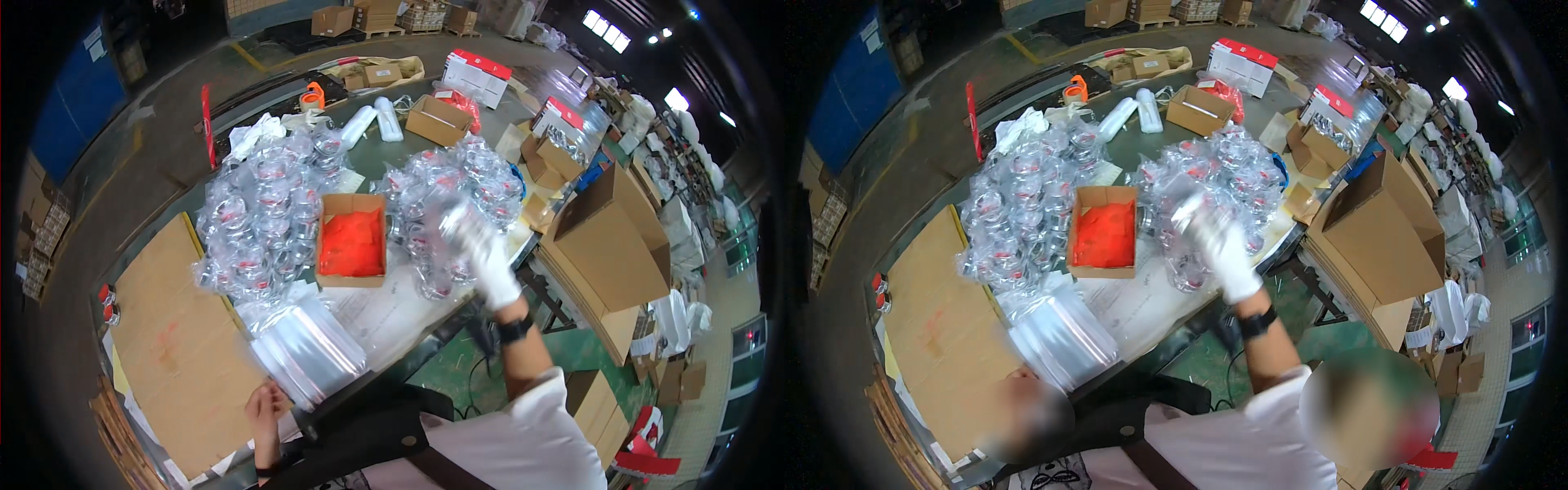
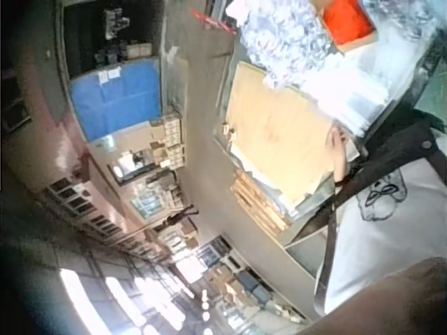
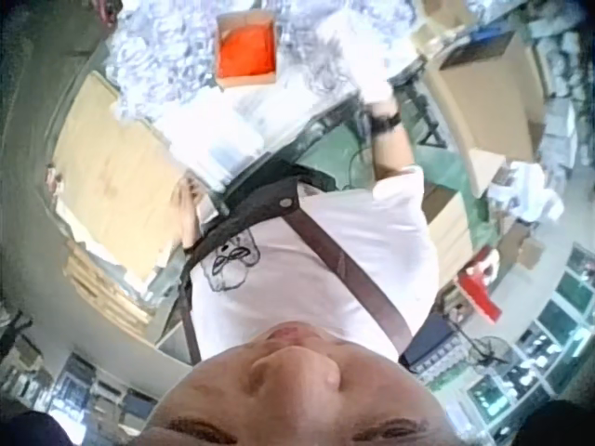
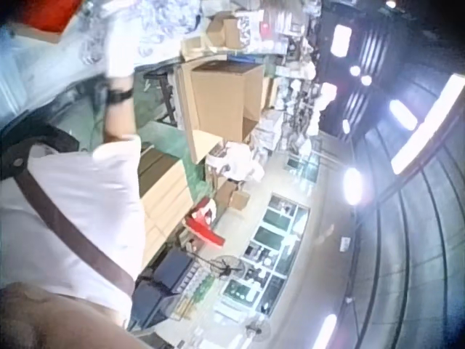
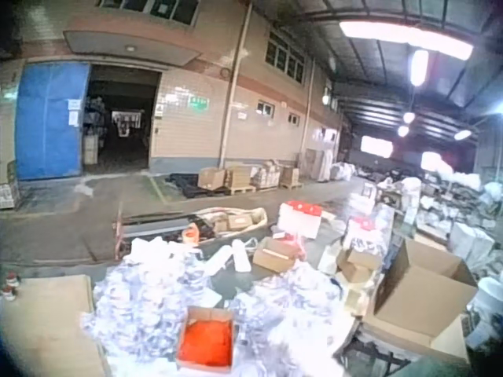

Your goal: The person places small silver metal parts into clear plastic bags and then places them into a cardboard box. The person also picks up red plastic caps and places them on top of the metal parts arranged on a cardboard sheet.

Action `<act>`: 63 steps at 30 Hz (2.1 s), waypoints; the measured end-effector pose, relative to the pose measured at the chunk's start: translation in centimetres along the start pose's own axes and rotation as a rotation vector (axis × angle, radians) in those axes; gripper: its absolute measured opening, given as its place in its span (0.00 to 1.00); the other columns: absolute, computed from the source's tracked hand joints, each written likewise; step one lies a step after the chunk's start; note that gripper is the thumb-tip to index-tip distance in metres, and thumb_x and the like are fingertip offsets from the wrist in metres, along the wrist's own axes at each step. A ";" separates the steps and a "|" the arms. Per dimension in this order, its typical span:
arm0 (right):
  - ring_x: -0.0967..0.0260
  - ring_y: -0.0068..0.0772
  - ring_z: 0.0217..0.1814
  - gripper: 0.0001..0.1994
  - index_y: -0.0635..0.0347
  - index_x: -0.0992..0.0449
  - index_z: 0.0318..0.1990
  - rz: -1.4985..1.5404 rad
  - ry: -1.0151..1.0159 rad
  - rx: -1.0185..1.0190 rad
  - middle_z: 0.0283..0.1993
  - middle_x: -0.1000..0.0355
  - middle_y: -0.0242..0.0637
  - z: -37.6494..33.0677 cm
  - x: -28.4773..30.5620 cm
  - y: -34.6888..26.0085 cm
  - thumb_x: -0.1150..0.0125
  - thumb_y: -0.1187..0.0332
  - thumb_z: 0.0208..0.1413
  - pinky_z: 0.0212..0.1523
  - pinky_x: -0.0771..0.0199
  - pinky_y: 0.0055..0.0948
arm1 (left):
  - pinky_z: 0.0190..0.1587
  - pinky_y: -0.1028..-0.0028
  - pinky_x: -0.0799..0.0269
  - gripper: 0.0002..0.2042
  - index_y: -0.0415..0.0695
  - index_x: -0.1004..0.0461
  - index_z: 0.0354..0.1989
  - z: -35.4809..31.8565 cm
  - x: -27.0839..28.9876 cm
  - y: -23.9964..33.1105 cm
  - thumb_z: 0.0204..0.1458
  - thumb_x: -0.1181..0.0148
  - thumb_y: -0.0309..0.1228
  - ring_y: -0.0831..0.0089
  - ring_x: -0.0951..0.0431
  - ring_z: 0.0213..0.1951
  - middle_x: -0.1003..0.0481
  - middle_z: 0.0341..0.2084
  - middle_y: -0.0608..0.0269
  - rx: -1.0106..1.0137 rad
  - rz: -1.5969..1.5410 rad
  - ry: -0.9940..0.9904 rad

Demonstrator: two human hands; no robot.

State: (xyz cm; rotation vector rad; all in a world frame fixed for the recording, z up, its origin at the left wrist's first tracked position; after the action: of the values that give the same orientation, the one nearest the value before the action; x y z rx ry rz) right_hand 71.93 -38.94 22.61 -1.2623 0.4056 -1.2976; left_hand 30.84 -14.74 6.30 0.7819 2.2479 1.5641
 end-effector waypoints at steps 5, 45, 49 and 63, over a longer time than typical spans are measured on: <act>0.26 0.57 0.41 0.16 0.63 0.22 0.40 -0.818 0.181 -0.012 0.37 0.24 0.54 11.3 4.7 9.9 0.45 0.57 0.57 0.44 0.27 0.46 | 0.28 0.72 0.30 0.11 0.38 0.23 0.34 5.7 -9.3 0.2 0.51 0.36 0.35 0.70 0.26 0.24 0.25 0.20 0.56 -0.382 0.629 -0.096; 0.26 0.53 0.45 0.16 0.63 0.24 0.43 -0.183 -0.864 0.657 0.41 0.25 0.54 -8.2 -75.5 -26.4 0.46 0.59 0.57 0.46 0.26 0.44 | 0.30 0.81 0.37 0.07 0.40 0.31 0.40 -6.2 41.0 8.5 0.64 0.56 0.29 0.82 0.35 0.26 0.34 0.23 0.70 -0.184 0.251 1.139; 0.26 0.52 0.45 0.14 0.59 0.22 0.41 -0.545 -0.957 0.637 0.40 0.24 0.53 -6.9 -88.4 -27.4 0.52 0.62 0.58 0.47 0.26 0.45 | 0.32 0.72 0.30 0.04 0.37 0.32 0.39 -3.1 41.5 8.5 0.59 0.53 0.21 0.68 0.25 0.29 0.27 0.26 0.54 -0.135 0.539 1.060; 0.29 0.50 0.31 0.13 0.63 0.29 0.42 -0.044 -1.149 0.352 0.35 0.28 0.46 -20.9 -63.4 -19.0 0.39 0.67 0.51 0.32 0.28 0.41 | 0.39 0.76 0.29 0.12 0.38 0.24 0.45 10.1 28.7 -7.8 0.64 0.51 0.33 0.78 0.26 0.35 0.23 0.32 0.65 0.065 -0.438 0.365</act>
State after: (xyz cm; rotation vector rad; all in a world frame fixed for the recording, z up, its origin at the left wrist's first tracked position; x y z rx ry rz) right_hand 25.84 10.33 6.16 -1.4793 -0.6408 -0.4710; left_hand 10.83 7.73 -2.75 -0.0039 2.5042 1.5105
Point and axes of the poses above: each hand's wrist, its own z-axis towards the middle knuckle, its own x-axis out of the back of the hand, y = z × x, the point moved 1 cm from there along z, towards the middle knuckle
